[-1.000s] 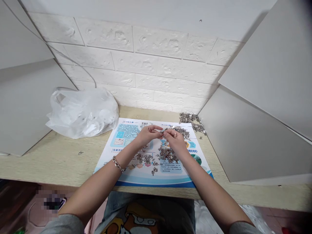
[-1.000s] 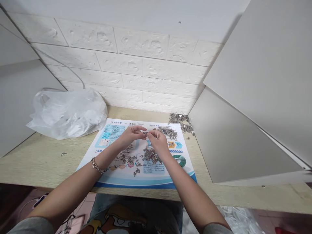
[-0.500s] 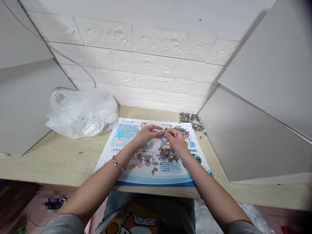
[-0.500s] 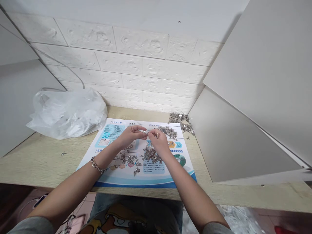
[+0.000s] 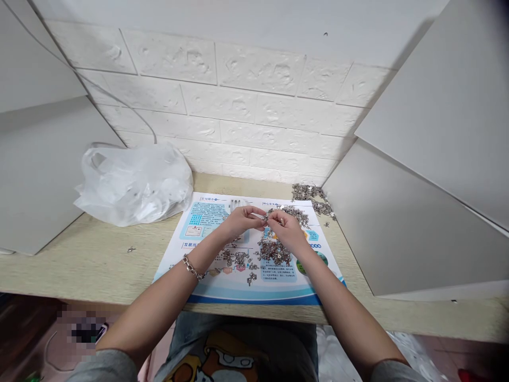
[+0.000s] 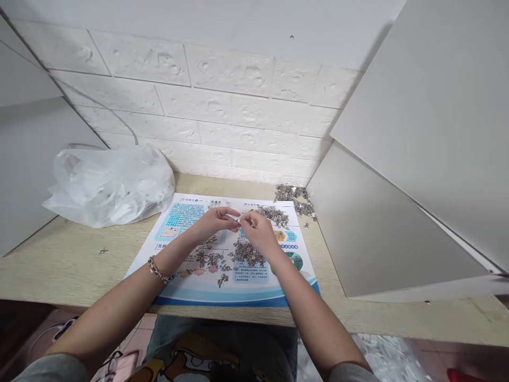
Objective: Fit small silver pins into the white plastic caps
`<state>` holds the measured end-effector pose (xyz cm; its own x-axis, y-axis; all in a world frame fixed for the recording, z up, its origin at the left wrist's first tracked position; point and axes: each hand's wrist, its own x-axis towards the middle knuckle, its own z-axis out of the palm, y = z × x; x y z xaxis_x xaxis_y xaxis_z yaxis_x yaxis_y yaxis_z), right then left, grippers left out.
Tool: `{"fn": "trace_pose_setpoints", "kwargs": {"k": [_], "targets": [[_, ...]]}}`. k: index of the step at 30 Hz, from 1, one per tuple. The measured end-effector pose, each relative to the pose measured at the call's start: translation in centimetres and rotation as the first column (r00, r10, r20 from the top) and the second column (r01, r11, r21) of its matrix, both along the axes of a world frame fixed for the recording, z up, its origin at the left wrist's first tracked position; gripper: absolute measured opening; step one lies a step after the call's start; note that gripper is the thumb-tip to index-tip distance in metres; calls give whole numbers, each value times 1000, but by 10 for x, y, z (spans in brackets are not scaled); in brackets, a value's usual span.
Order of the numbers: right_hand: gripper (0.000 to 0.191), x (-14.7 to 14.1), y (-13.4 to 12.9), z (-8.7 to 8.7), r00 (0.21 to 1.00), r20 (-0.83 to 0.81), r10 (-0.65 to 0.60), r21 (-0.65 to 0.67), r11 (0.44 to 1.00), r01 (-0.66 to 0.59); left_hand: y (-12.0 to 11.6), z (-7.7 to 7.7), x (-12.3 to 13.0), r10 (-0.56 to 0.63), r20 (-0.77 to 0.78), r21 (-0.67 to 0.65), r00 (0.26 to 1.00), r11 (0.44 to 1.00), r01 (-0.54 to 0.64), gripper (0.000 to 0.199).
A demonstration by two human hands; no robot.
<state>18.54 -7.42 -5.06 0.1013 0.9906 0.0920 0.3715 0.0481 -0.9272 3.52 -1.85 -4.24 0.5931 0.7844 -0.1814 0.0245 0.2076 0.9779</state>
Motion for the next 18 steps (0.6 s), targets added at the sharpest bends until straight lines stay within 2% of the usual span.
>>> {"fn": "trace_pose_setpoints", "kwargs": {"k": [12, 18], "targets": [[16, -3, -2, 1, 1000, -7, -19, 12, 1000, 19, 0, 0, -1, -1, 0, 70, 1000, 998, 1, 27], [15, -3, -1, 0, 1000, -14, -25, 13, 1000, 26, -1, 1, 0, 3, 1, 53, 1000, 999, -3, 28]]}}
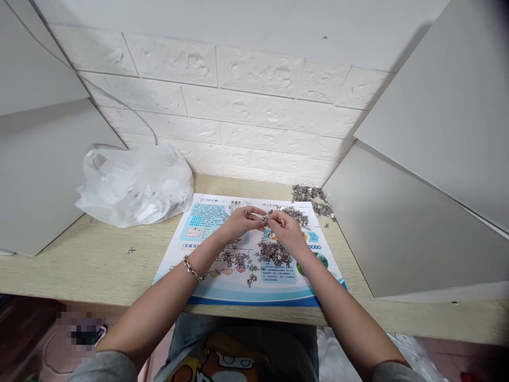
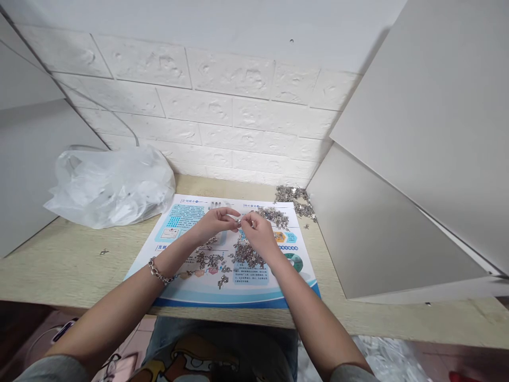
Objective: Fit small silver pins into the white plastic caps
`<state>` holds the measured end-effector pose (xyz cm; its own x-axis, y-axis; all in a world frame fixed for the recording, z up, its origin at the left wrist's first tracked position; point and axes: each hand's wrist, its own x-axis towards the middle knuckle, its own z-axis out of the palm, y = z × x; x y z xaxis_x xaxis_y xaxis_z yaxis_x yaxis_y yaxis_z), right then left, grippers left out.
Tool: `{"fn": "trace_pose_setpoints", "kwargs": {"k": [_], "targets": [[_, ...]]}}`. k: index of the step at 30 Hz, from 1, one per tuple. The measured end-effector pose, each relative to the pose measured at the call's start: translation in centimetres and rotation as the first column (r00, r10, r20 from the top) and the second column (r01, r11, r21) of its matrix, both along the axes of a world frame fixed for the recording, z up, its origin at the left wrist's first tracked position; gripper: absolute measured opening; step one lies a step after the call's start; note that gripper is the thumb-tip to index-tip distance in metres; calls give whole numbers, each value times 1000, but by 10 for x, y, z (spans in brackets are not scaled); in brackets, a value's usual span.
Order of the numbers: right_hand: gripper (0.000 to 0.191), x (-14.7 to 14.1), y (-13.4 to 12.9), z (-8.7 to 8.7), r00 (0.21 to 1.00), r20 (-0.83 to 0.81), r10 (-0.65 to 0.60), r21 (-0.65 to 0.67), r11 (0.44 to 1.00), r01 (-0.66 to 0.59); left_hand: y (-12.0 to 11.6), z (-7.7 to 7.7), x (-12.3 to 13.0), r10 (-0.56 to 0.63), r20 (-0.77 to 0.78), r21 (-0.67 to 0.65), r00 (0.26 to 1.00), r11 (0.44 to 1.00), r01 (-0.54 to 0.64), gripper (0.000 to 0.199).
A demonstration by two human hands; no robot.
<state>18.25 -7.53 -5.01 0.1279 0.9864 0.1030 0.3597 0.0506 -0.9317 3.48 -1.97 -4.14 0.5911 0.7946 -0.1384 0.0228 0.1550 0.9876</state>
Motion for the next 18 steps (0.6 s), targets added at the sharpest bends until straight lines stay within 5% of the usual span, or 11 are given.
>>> {"fn": "trace_pose_setpoints", "kwargs": {"k": [18], "targets": [[12, 0, 0, -1, 995, 103, -16, 24, 1000, 14, 2, -3, 1, 5, -4, -38, 1000, 999, -5, 28]]}}
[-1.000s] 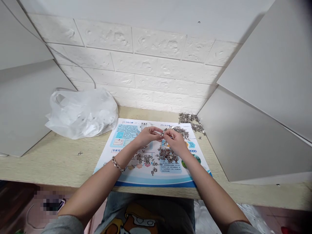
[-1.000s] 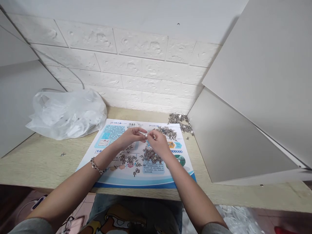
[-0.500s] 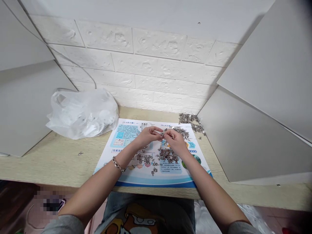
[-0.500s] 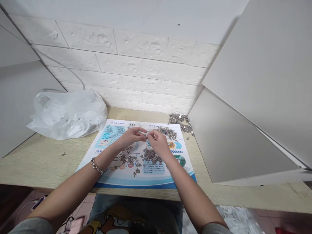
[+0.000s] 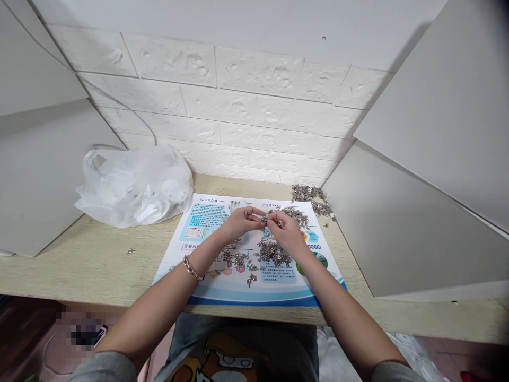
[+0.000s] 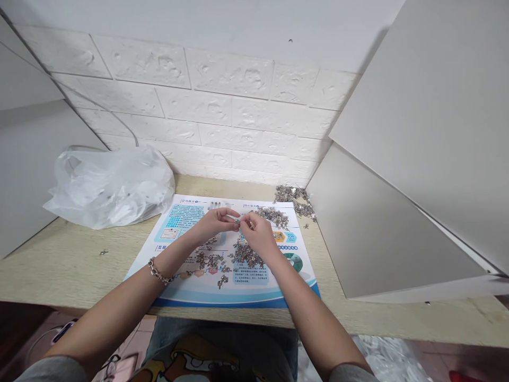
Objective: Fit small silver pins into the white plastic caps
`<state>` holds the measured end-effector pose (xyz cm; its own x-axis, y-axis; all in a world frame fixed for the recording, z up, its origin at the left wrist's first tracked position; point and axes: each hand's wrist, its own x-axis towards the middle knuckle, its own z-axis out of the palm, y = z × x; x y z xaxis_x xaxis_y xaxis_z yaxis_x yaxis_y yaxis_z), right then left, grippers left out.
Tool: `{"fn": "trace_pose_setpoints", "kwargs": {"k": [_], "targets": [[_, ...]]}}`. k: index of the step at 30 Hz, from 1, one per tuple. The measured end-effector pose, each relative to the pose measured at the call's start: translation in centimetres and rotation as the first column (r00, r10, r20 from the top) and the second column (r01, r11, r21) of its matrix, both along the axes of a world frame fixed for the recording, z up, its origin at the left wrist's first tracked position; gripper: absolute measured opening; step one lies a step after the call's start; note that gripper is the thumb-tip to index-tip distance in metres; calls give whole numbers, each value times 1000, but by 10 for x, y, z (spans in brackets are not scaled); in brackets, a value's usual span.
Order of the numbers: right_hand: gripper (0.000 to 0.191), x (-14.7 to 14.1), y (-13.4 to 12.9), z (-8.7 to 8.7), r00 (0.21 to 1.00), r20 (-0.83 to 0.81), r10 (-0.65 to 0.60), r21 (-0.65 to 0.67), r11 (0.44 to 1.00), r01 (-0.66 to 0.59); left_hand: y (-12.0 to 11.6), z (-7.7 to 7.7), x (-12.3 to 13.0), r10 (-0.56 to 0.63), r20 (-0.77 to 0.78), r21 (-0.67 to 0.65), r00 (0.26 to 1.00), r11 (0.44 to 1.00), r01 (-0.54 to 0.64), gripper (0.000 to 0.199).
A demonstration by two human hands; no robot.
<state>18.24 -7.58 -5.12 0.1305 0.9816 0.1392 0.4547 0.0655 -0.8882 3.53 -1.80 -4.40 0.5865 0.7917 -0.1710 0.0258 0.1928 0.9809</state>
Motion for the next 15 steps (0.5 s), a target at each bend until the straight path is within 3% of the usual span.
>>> {"fn": "trace_pose_setpoints", "kwargs": {"k": [9, 15], "targets": [[14, 0, -2, -1, 997, 81, 8, 26, 1000, -10, -1, -1, 0, -60, 4, 48, 998, 997, 60, 23], [14, 0, -2, -2, 985, 171, -18, 87, 996, 4, 0, -3, 0, -36, -31, 40, 999, 998, 38, 23]]}}
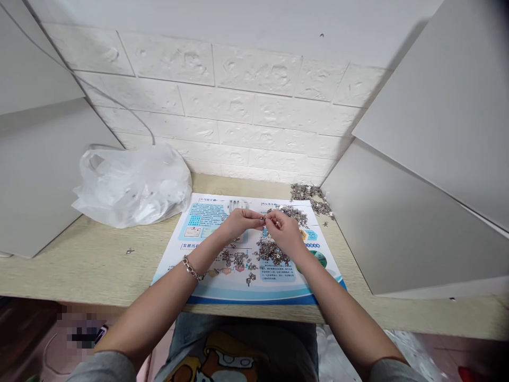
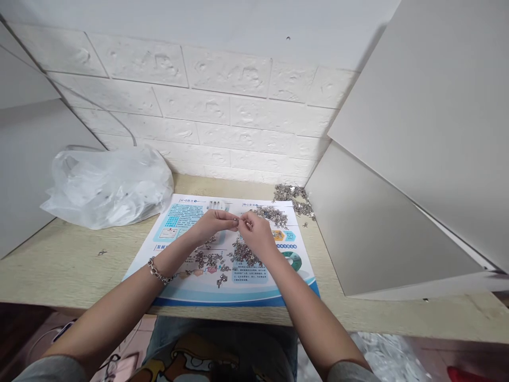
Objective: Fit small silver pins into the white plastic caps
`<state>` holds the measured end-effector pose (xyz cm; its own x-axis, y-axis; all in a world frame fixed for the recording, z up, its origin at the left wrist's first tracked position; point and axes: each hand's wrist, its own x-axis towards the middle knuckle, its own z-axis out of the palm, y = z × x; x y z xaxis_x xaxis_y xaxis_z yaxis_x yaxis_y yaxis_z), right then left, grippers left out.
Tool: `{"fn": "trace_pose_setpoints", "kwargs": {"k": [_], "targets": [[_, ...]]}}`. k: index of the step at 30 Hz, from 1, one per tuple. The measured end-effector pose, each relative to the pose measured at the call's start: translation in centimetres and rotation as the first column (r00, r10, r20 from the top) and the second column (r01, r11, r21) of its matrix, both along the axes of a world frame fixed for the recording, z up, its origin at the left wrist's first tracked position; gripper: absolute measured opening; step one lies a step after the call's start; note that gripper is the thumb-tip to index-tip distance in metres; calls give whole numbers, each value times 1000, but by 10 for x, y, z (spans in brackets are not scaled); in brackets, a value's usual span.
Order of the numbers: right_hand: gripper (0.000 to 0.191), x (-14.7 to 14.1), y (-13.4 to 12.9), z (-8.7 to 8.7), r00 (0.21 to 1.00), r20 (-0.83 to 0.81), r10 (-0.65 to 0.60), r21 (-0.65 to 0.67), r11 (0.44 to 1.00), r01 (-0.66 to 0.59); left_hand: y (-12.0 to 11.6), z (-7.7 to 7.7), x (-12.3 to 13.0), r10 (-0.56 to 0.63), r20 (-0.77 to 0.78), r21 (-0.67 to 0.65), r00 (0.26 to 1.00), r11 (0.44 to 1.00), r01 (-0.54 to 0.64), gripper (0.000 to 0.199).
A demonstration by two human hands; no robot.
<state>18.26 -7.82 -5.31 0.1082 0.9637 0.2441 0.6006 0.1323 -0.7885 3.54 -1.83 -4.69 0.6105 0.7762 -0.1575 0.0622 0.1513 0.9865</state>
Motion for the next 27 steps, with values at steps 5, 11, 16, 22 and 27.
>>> {"fn": "trace_pose_setpoints", "kwargs": {"k": [5, 11, 16, 22, 27], "targets": [[12, -1, -2, 1, 996, 85, -9, 78, 997, 2, 1, 0, -1, -19, -27, 4, 999, 1000, 19, 23], [12, 0, 0, -2, 999, 38, -5, 46, 999, 3, 2, -1, 0, 4, -18, -40, 1000, 999, -5, 16], [12, 2, 3, -5, 998, 52, -24, 34, 999, 23, 2, 1, 1, 16, -20, -86, 1000, 996, -18, 12], [13, 0, 0, -3, 992, 128, 15, 51, 998, -22, 0, 6, 0, 4, -104, 10, 995, 1000, -3, 13], [15, -2, -1, -4, 996, 88, 7, 37, 999, -10, -2, 8, 0, -28, -102, 21, 994, 999, 30, 10]]}}
